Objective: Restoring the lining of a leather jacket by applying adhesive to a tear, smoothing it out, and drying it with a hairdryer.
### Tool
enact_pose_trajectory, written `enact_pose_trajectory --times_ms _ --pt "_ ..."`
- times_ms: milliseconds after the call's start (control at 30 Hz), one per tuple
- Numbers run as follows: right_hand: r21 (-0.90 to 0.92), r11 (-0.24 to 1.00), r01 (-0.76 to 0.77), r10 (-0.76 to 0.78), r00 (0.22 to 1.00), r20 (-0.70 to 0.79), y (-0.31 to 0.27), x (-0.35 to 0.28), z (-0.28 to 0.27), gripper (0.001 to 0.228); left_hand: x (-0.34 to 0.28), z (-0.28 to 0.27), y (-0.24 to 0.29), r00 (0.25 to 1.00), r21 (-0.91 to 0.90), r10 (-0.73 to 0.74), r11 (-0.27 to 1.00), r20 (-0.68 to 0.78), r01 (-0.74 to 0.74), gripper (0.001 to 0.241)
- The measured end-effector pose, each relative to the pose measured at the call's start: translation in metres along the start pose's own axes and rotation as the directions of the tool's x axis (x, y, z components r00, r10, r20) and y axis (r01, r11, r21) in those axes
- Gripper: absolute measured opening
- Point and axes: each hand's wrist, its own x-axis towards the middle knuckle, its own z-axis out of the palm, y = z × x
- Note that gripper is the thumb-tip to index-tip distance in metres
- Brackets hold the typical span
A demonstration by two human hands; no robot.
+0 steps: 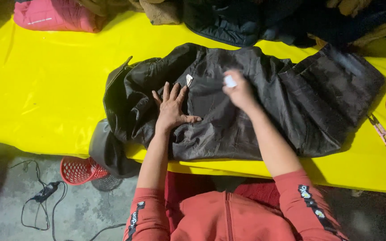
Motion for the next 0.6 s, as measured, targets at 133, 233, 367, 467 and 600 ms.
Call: enact_pose_trajectory --times_ms 133,233,367,467,600 --pt "0.178 0.982 -0.057 0.075 0.993 -0.091 -0.003 0.007 -0.021 0.05 0.001 0.004 -0.003 1.0 0.021 -0.007 1.0 0.004 0.007 0.135" --pt "0.098 0.994 0.04 -0.031 0.995 -0.09 -0.022 0.0 -0.018 0.049 0.001 0.001 0.0 1.0 0.015 -0.006 1.0 0.008 0.005 0.135" --pt "-0.335 0.906 0.258 -0.252 0.966 0.062 -0.014 -0.002 0.013 0.044 0.001 0.0 0.002 1.0 0.012 -0.01 1.0 0.008 0.01 0.135" --pt "-0.262 0.9 0.348 -0.35 0.936 0.042 -0.04 -0.011 0.02 0.039 0.001 0.004 -0.001 1.0 0.015 0.008 1.0 -0.017 -0.007 0.134" --pt "-0.394 0.864 0.315 -0.364 0.93 -0.055 -0.056 -0.023 0.03 0.039 0.001 0.004 -0.001 0.999 -0.004 0.018 1.0 -0.04 -0.018 0.135"
